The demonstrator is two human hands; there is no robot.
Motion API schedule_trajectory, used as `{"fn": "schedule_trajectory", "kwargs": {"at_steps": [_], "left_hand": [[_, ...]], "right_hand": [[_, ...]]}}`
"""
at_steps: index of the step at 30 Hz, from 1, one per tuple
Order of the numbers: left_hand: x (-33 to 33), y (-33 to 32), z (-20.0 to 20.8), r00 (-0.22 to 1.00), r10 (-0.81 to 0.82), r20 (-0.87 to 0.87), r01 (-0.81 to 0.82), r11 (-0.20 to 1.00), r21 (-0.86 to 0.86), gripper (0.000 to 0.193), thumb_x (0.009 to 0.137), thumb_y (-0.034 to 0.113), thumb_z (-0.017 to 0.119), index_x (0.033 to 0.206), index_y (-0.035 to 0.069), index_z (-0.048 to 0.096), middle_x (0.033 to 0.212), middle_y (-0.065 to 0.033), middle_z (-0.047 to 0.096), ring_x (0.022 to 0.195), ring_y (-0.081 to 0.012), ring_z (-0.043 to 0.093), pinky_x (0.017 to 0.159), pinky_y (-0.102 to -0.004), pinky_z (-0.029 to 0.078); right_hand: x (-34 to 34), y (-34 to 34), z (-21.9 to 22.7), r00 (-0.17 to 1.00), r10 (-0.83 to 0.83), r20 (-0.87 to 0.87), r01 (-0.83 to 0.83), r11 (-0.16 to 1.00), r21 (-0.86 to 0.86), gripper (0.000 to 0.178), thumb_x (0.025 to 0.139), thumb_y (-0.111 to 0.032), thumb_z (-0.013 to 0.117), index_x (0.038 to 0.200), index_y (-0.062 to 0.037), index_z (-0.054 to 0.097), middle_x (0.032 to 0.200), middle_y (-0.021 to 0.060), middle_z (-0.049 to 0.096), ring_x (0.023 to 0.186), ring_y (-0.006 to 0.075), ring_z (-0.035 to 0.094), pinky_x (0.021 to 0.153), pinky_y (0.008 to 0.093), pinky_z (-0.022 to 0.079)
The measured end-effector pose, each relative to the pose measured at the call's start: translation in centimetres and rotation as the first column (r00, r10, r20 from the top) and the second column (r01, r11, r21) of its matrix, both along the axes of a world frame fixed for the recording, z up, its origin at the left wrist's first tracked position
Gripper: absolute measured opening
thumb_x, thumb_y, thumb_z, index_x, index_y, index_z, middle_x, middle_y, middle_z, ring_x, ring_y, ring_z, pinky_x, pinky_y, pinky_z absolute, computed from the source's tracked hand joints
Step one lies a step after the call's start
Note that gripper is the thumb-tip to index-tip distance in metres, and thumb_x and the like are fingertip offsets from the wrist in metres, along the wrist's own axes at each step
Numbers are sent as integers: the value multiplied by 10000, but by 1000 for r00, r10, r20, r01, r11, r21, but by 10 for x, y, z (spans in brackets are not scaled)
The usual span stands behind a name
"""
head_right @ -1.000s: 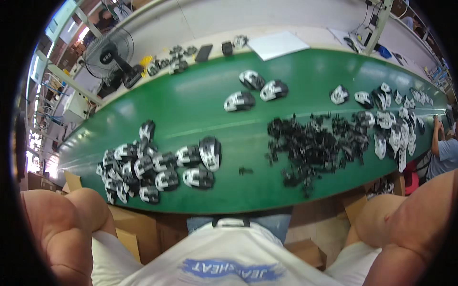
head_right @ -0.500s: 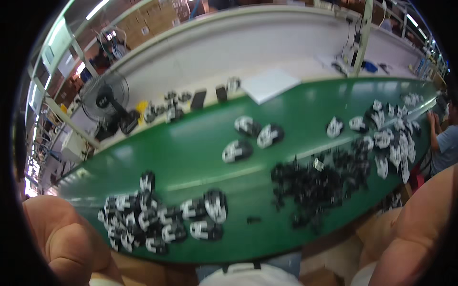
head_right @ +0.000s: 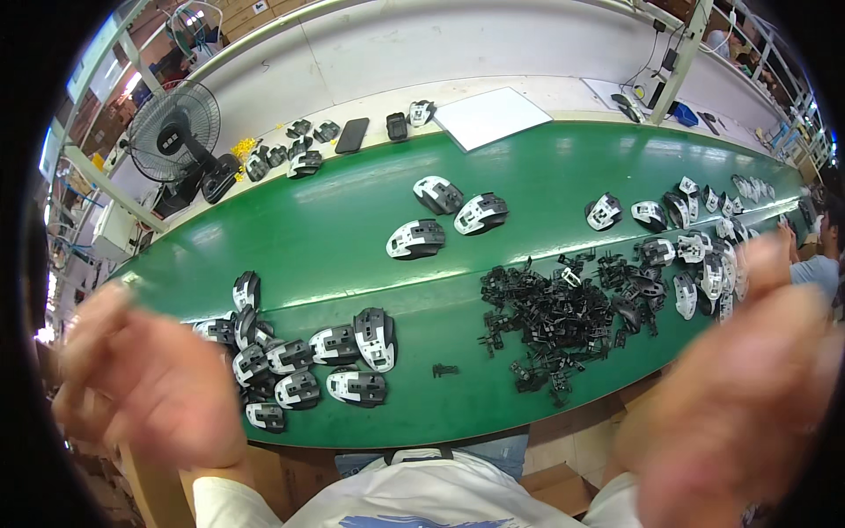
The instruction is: The person assembles computer mouse casings by fitting small plastic components inside the shells by hand, and arranges the mouse casings along the conveyor belt.
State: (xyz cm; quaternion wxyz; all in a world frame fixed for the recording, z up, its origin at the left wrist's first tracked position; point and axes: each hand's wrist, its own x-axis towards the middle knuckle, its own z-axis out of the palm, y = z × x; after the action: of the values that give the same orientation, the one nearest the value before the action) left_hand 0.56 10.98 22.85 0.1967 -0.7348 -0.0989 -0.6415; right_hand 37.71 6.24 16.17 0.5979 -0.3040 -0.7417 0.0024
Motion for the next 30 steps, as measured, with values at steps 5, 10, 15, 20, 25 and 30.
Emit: {"fn": "schedule_trajectory", "kwargs": {"at_steps": [5, 10, 15, 20, 25, 30], "left_hand": [[50, 111, -151, 987, -153, -51, 13, 387, -922, 252, 1013, 107, 705, 1251, 26, 714, 1143, -135, 752, 1152, -296, 689, 1036, -429, 531], [86, 180, -274, 714, 159, -682, -643, 537, -547, 698, 1014, 436, 729, 1587, 92, 528, 1490, -247, 574, 1416, -416, 526, 1204, -572, 403], [73, 206, -301, 696, -49, -716, -654, 370, -660, 849, 986, 541, 729, 1649, 91, 448, 1527, -262, 522, 1448, -441, 476, 1229, -578, 367], [68, 156, -253, 992, -24, -125, -127, -119, -985, 705, 1070, 536, 651, 1567, 50, 536, 1421, -191, 643, 1348, -344, 593, 1152, -447, 463], [40, 24, -215, 404, 340, 849, 891, -357, -281, 567, 1158, 568, 455, 1447, 118, 644, 1339, -122, 717, 1181, -223, 713, 987, -381, 597], [50, -34, -221, 86, 514, 853, 968, -247, 51, 594, 1139, 636, 439, 1375, 129, 641, 1295, -115, 726, 1114, -222, 724, 966, -394, 598]], "right_hand": [[-63, 18, -89, 919, 146, 365, 22, 909, -417, 369, 892, -172, 860, 1239, -78, 776, 1158, 115, 809, 916, 274, 764, 889, 400, 560], [-81, -13, -174, 861, 38, 507, 316, 740, -593, 486, 934, -261, 827, 1382, -112, 709, 1091, 67, 747, 950, 264, 725, 825, 420, 561], [-97, -13, -203, 868, 4, 497, 345, 716, -607, 433, 942, -288, 816, 1324, -107, 722, 1086, 69, 694, 933, 293, 702, 813, 429, 558], [-93, 1, -222, 926, 89, 367, 184, 741, -646, 195, 951, -197, 812, 1111, -93, 775, 1110, 68, 725, 969, 304, 718, 841, 411, 571], [-100, -6, -177, 971, 122, -206, -238, 412, -880, 183, 974, -117, 812, 1122, -12, 783, 1040, 143, 798, 888, 269, 779, 841, 387, 604], [-130, -5, -144, 898, 353, -262, -411, 464, -784, 272, 949, -86, 825, 1214, -39, 785, 995, 93, 825, 822, 236, 772, 803, 368, 594]]}}
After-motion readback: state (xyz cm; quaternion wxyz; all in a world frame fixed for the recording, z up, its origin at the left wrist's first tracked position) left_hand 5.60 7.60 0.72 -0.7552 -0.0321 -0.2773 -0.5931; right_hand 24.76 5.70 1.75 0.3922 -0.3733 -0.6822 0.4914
